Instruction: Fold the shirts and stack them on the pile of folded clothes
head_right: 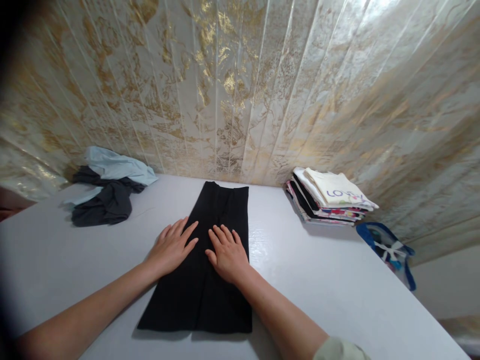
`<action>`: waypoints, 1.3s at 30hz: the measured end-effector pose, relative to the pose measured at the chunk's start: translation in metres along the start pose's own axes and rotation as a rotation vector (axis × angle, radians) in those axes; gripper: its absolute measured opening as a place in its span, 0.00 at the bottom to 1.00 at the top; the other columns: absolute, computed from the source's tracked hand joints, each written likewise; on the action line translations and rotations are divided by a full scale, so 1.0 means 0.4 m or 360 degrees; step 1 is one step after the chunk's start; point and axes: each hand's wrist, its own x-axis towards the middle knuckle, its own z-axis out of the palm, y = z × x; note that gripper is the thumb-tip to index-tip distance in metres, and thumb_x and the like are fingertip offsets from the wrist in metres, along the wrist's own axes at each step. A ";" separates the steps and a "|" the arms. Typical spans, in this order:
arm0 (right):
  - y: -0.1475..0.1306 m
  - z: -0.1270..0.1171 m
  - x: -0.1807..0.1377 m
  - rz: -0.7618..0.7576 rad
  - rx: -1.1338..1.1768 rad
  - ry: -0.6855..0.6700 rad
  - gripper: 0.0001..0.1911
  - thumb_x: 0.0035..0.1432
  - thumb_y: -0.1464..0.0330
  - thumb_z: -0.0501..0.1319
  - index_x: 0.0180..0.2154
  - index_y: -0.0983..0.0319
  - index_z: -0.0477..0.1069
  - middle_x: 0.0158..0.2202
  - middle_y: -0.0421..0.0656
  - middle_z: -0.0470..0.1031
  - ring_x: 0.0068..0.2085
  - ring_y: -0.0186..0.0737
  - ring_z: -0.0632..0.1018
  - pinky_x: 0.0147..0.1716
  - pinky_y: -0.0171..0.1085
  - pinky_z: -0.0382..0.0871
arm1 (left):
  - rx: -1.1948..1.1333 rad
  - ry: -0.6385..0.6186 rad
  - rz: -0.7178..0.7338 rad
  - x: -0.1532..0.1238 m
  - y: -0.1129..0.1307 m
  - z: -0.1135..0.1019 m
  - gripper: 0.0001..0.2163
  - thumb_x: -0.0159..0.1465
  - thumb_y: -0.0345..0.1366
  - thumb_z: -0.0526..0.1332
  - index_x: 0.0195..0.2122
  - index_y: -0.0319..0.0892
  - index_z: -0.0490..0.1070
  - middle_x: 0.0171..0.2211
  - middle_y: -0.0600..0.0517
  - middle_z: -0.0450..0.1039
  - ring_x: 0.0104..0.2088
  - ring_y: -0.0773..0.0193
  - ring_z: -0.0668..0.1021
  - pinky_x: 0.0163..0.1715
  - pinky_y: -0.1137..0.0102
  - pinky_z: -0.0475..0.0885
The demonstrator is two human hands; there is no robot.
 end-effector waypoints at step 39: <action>-0.090 -0.035 -0.260 -0.0184 -0.0303 0.0145 0.06 0.59 0.75 0.60 0.36 0.58 0.66 0.34 0.40 0.69 0.34 0.41 0.69 0.30 0.39 0.59 | -0.0150 -0.0274 0.0658 -0.257 0.083 -0.087 0.19 0.57 0.17 0.50 0.41 0.45 0.72 0.40 0.50 0.73 0.40 0.58 0.75 0.42 0.64 0.71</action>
